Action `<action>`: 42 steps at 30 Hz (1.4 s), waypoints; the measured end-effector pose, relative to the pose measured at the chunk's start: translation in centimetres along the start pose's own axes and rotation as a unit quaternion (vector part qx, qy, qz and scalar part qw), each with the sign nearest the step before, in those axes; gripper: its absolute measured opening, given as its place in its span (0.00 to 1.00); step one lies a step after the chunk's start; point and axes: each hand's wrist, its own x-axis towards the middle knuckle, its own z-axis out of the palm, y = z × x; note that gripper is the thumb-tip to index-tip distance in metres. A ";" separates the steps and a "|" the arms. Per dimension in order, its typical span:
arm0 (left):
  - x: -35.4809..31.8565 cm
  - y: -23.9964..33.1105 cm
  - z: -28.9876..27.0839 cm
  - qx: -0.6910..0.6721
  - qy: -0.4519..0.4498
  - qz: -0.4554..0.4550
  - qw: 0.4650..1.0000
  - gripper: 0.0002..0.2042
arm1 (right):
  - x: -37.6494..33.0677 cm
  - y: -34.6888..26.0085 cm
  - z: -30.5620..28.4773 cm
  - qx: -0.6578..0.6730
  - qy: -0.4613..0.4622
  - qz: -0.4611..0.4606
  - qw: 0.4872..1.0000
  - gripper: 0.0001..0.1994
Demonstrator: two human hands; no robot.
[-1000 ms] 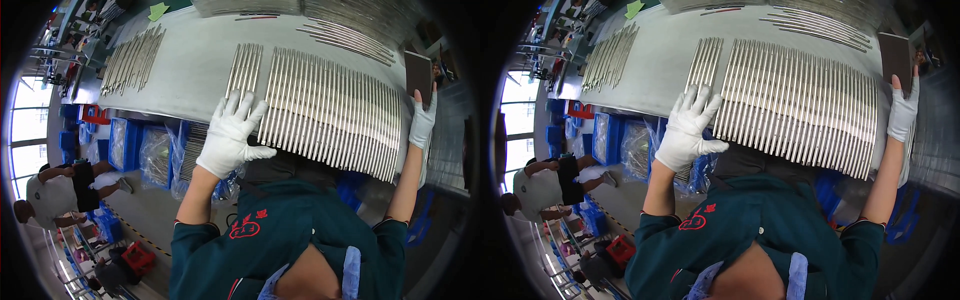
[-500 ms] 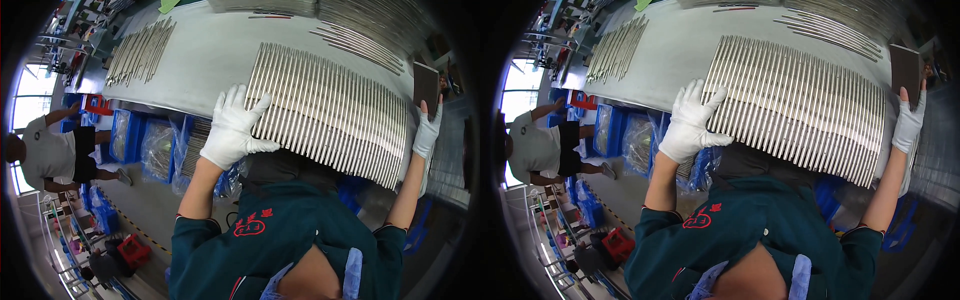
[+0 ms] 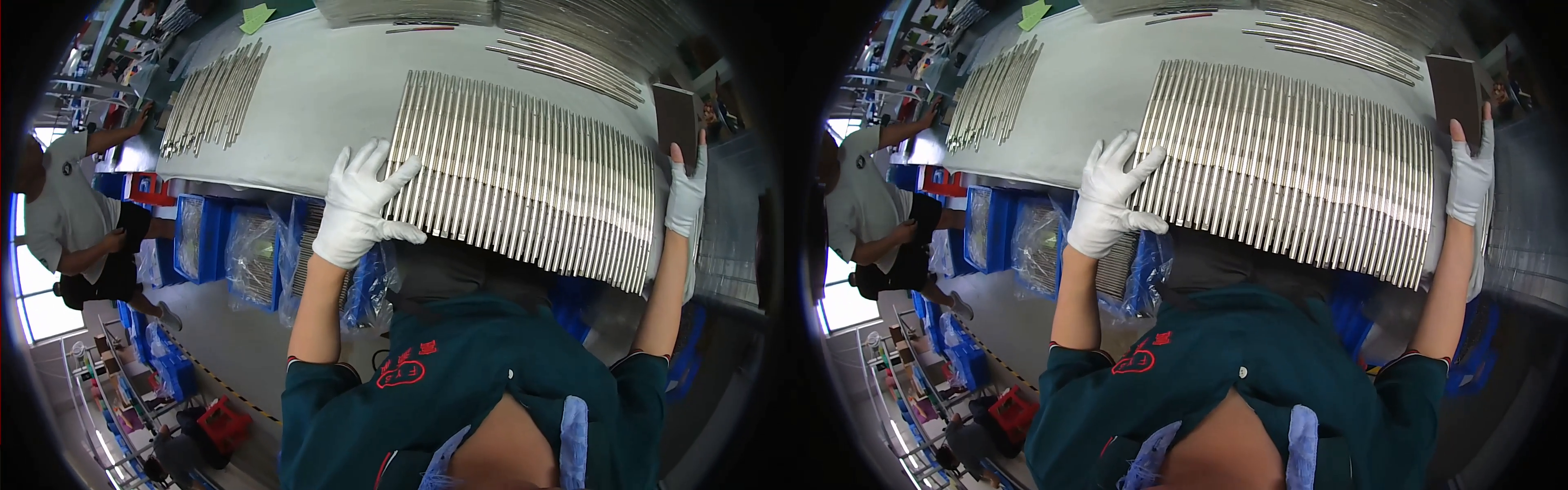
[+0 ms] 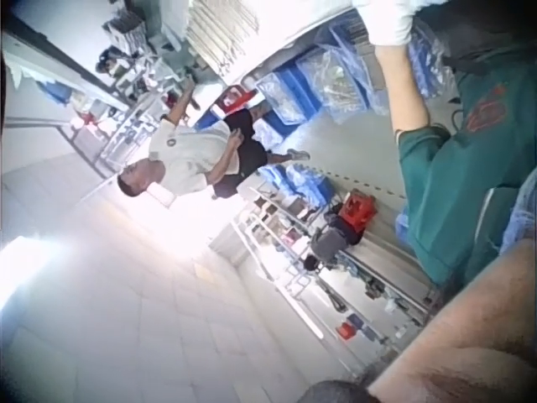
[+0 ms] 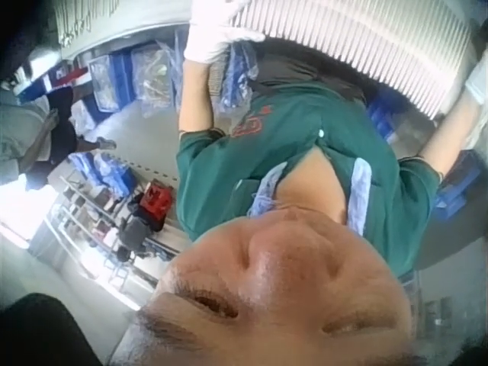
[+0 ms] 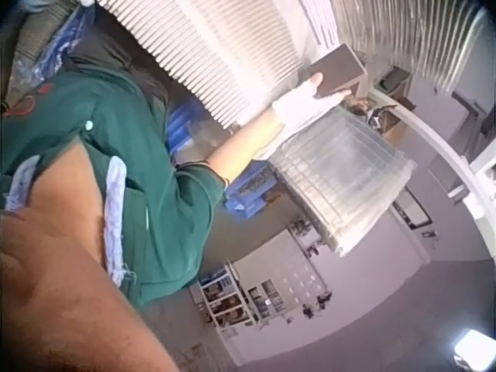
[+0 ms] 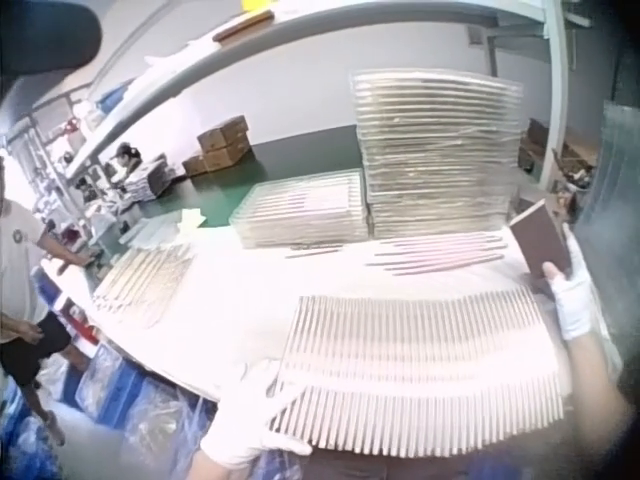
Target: Polishing and aligning a batch of thin metal rods on a workbench using an abrasive sanding block.
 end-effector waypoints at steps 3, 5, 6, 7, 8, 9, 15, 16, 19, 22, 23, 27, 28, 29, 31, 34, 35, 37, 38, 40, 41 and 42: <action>0.4 0.0 0.2 -0.011 0.003 0.000 1.000 0.50 | 0.1 -0.4 0.2 0.014 0.001 0.013 1.000 0.32; 0.6 0.0 0.1 -0.016 -0.007 -0.010 1.000 0.49 | 0.3 -0.8 0.1 0.018 0.001 0.013 1.000 0.32; -0.3 0.3 -0.8 -0.002 0.004 -0.030 1.000 0.49 | 0.4 -1.3 0.8 0.009 0.001 0.001 1.000 0.31; -0.7 0.6 -1.2 0.014 0.000 -0.030 0.999 0.49 | 0.6 -1.3 1.0 0.000 0.004 -0.017 1.000 0.31; -0.6 0.7 -1.1 0.031 -0.001 -0.033 0.999 0.48 | 0.4 -0.7 1.1 0.061 0.000 0.018 0.998 0.30; -0.1 0.7 -1.0 0.015 -0.041 -0.047 0.998 0.49 | 0.2 -0.1 1.1 0.147 -0.004 0.032 0.989 0.30; 0.0 1.8 -0.4 0.024 0.003 -0.042 0.999 0.53 | -1.6 0.5 1.9 -0.046 -0.001 -0.146 0.988 0.32; 0.2 2.2 -0.6 0.018 -0.016 -0.056 0.998 0.53 | -2.0 0.8 2.2 -0.019 -0.052 -0.152 0.987 0.32; 0.1 2.2 0.7 0.019 0.025 -0.045 0.998 0.54 | -1.8 1.9 2.5 0.006 -0.123 -0.171 0.978 0.31; 0.1 2.6 1.0 0.020 0.026 -0.053 0.998 0.54 | -1.6 1.8 2.6 0.031 -0.159 -0.141 0.977 0.30; 0.2 2.4 0.9 0.015 0.014 -0.056 0.998 0.55 | -1.5 1.7 2.9 0.031 -0.144 -0.124 0.981 0.31; 0.7 2.5 0.9 0.016 0.007 -0.062 0.998 0.54 | -0.7 1.7 3.0 0.066 -0.105 -0.092 0.988 0.31; 0.7 2.5 0.8 0.017 0.007 -0.060 0.998 0.54 | -0.5 1.4 3.1 0.091 -0.093 -0.068 0.989 0.30; 0.6 2.5 0.7 0.018 0.005 -0.064 0.998 0.54 | -0.1 2.0 3.0 0.060 -0.070 -0.084 0.992 0.30; 0.6 2.3 0.8 0.019 0.005 -0.066 0.998 0.53 | 0.0 1.3 3.1 0.099 -0.055 -0.048 0.992 0.30; 0.6 2.1 1.3 0.026 0.025 -0.054 0.998 0.51 | 0.2 0.3 3.0 0.105 -0.021 -0.031 0.994 0.30; 0.4 2.0 1.3 0.024 0.029 -0.049 0.998 0.51 | 0.2 0.0 2.9 0.073 -0.003 -0.050 0.996 0.30; 0.0 2.3 0.6 0.022 0.006 -0.049 0.999 0.49 | 0.2 -0.2 2.7 0.037 0.018 -0.087 0.995 0.29; -0.1 2.2 0.5 0.022 0.006 -0.047 0.999 0.49 | 0.3 -0.2 2.6 0.001 0.036 -0.123 0.992 0.29; -0.1 2.1 0.4 0.017 -0.023 -0.058 0.998 0.49 | 2.0 1.2 2.5 0.040 0.036 -0.104 0.993 0.29; 0.2 2.5 -0.5 0.011 -0.065 -0.070 0.995 0.49 | 2.4 2.0 2.1 0.075 0.037 -0.082 0.993 0.29; 0.2 2.4 -0.4 0.009 -0.071 -0.067 0.995 0.49 | 2.7 2.4 2.1 0.071 0.037 -0.077 0.994 0.29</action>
